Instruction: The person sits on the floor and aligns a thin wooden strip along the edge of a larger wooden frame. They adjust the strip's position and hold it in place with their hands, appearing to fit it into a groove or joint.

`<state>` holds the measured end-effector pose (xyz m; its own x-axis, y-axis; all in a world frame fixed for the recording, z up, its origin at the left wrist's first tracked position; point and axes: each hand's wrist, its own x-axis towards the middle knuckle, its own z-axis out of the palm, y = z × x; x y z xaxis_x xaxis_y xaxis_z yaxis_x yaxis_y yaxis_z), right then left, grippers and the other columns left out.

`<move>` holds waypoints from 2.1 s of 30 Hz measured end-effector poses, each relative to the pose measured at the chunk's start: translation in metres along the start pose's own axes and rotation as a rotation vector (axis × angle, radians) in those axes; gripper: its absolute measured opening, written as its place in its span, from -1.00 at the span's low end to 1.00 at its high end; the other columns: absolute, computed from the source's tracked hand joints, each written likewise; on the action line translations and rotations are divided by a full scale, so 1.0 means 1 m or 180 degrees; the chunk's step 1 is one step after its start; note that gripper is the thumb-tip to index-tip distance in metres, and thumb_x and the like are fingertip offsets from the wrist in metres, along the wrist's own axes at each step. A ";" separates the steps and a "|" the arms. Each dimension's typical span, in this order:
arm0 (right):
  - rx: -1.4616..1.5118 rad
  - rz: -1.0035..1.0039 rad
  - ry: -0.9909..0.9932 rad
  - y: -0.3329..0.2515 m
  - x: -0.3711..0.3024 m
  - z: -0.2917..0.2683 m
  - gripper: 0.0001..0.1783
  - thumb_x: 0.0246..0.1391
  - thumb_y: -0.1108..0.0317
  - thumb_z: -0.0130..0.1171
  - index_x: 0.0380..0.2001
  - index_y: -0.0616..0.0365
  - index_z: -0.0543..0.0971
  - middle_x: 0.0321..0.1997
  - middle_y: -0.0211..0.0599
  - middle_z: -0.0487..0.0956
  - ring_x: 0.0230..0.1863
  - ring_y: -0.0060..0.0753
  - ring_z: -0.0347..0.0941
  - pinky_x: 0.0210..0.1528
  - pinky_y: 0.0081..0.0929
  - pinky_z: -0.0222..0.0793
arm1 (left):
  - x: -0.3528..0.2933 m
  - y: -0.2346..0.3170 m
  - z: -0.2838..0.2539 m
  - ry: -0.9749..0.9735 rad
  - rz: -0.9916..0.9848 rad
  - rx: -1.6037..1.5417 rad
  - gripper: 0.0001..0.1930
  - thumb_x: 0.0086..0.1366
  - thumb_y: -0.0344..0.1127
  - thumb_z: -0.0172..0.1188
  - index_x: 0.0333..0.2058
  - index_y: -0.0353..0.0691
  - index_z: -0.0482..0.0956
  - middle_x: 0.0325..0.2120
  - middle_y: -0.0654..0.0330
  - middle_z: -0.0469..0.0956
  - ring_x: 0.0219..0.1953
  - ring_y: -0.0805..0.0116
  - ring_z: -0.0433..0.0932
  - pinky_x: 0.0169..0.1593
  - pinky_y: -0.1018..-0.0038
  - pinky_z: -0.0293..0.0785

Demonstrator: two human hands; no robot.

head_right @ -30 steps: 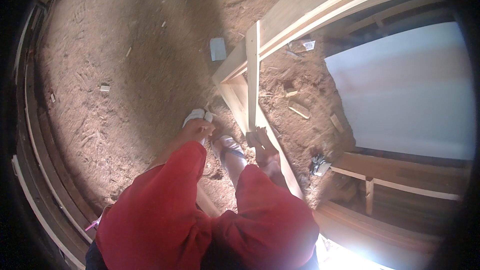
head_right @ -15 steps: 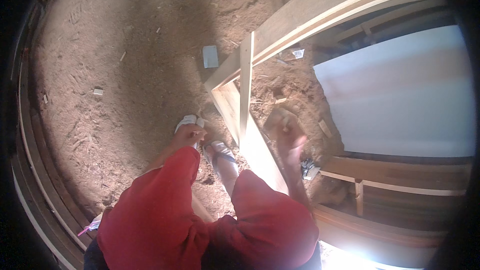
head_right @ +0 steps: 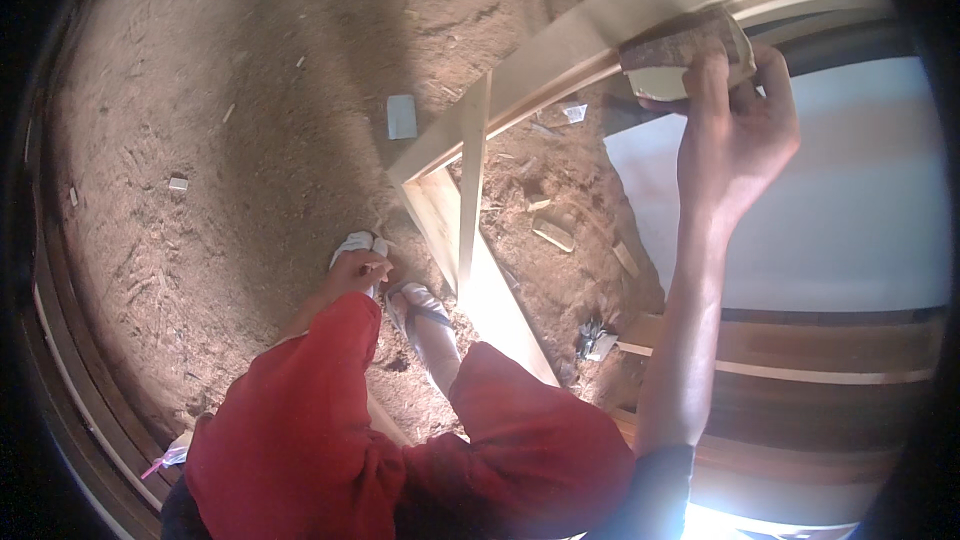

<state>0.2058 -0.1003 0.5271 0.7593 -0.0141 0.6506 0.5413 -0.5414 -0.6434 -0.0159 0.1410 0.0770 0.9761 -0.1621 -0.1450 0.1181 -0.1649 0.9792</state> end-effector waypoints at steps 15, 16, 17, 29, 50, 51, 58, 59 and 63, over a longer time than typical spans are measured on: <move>-0.0283 0.0190 0.0086 0.019 -0.041 0.032 -0.76 0.34 0.37 0.33 -0.36 0.27 0.54 -0.59 -0.24 0.67 -0.50 -0.70 0.56 -0.48 -0.62 0.45 | -0.002 0.015 -0.007 -0.0034 -0.0135 0.0121 -0.78 0.41 -0.17 0.30 -0.18 -0.18 0.78 -0.48 0.10 0.66 -0.48 0.32 0.58 -0.35 0.38 0.48; -0.0214 0.0196 0.0057 0.022 -0.044 0.036 -0.77 0.34 0.38 0.33 -0.35 0.27 0.54 -0.59 -0.23 0.67 -0.51 -0.69 0.57 -0.48 -0.61 0.46 | -0.003 0.015 -0.008 -0.0043 -0.0131 0.0179 -0.78 0.41 -0.17 0.30 -0.18 -0.18 0.78 -0.48 0.10 0.66 -0.48 0.32 0.58 -0.35 0.38 0.48; -0.0144 0.0202 0.0029 0.025 -0.046 0.040 -0.78 0.33 0.38 0.33 -0.35 0.26 0.54 -0.59 -0.22 0.68 -0.51 -0.68 0.59 -0.49 -0.60 0.46 | -0.004 0.014 -0.010 -0.0048 -0.0137 0.0202 -0.78 0.41 -0.17 0.30 -0.18 -0.18 0.78 -0.47 0.11 0.67 -0.48 0.32 0.59 -0.34 0.38 0.48; -0.0173 0.0253 0.0209 0.043 -0.060 0.044 -0.85 0.32 0.45 0.25 -0.37 0.23 0.55 -0.57 -0.15 0.69 -0.54 -0.61 0.60 -0.55 -0.62 0.43 | 0.002 0.011 -0.001 -0.0079 -0.0024 0.0062 -0.79 0.40 -0.18 0.31 -0.21 -0.17 0.78 -0.51 0.17 0.69 -0.50 0.36 0.59 -0.38 0.40 0.48; -0.0751 0.0209 -0.0669 0.062 -0.116 0.076 -0.73 0.27 0.49 0.27 -0.49 0.15 0.43 -0.73 -0.50 0.42 -0.59 -0.84 0.21 -0.58 -0.67 0.11 | -0.002 0.016 -0.008 -0.0094 -0.0057 0.0016 -0.76 0.40 -0.17 0.27 -0.17 -0.20 0.78 -0.48 0.09 0.67 -0.48 0.32 0.58 -0.37 0.36 0.46; -0.0717 0.0343 -0.0782 0.060 -0.118 0.076 -0.72 0.26 0.50 0.27 -0.49 0.16 0.41 -0.74 -0.53 0.37 -0.59 -0.83 0.16 -0.58 -0.67 0.09 | -0.001 0.017 -0.006 -0.0112 -0.0087 0.0000 -0.75 0.39 -0.17 0.27 -0.17 -0.20 0.78 -0.48 0.08 0.67 -0.47 0.31 0.58 -0.36 0.36 0.46; -0.0633 0.0478 -0.0746 0.080 -0.127 0.089 -0.72 0.18 0.50 0.33 -0.51 0.21 0.42 -0.72 -0.45 0.37 -0.59 -0.76 0.17 -0.56 -0.57 0.13 | -0.003 0.016 -0.013 -0.0127 -0.0150 0.0251 -0.75 0.38 -0.16 0.28 -0.17 -0.20 0.78 -0.49 0.06 0.64 -0.47 0.28 0.58 -0.36 0.34 0.46; -0.0679 0.0556 -0.0843 0.084 -0.129 0.087 -0.76 0.17 0.49 0.34 -0.49 0.23 0.46 -0.72 -0.39 0.41 -0.62 -0.71 0.23 -0.56 -0.51 0.19 | -0.003 0.016 -0.012 -0.0127 -0.0139 0.0209 -0.75 0.38 -0.17 0.28 -0.17 -0.20 0.78 -0.49 0.06 0.64 -0.47 0.29 0.58 -0.36 0.34 0.46; -0.0498 0.1038 -0.1054 0.098 -0.144 0.088 -0.81 0.17 0.47 0.34 -0.46 0.26 0.53 -0.72 -0.32 0.48 -0.63 -0.66 0.32 -0.54 -0.42 0.27 | -0.001 0.016 -0.007 -0.0114 -0.0052 0.0052 -0.75 0.38 -0.17 0.28 -0.16 -0.20 0.78 -0.49 0.06 0.65 -0.47 0.30 0.58 -0.36 0.35 0.46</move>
<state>0.1817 -0.0772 0.3349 0.9680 0.0504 0.2457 0.2146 -0.6734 -0.7074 -0.0137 0.1458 0.0939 0.9668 -0.1938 -0.1663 0.1308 -0.1836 0.9743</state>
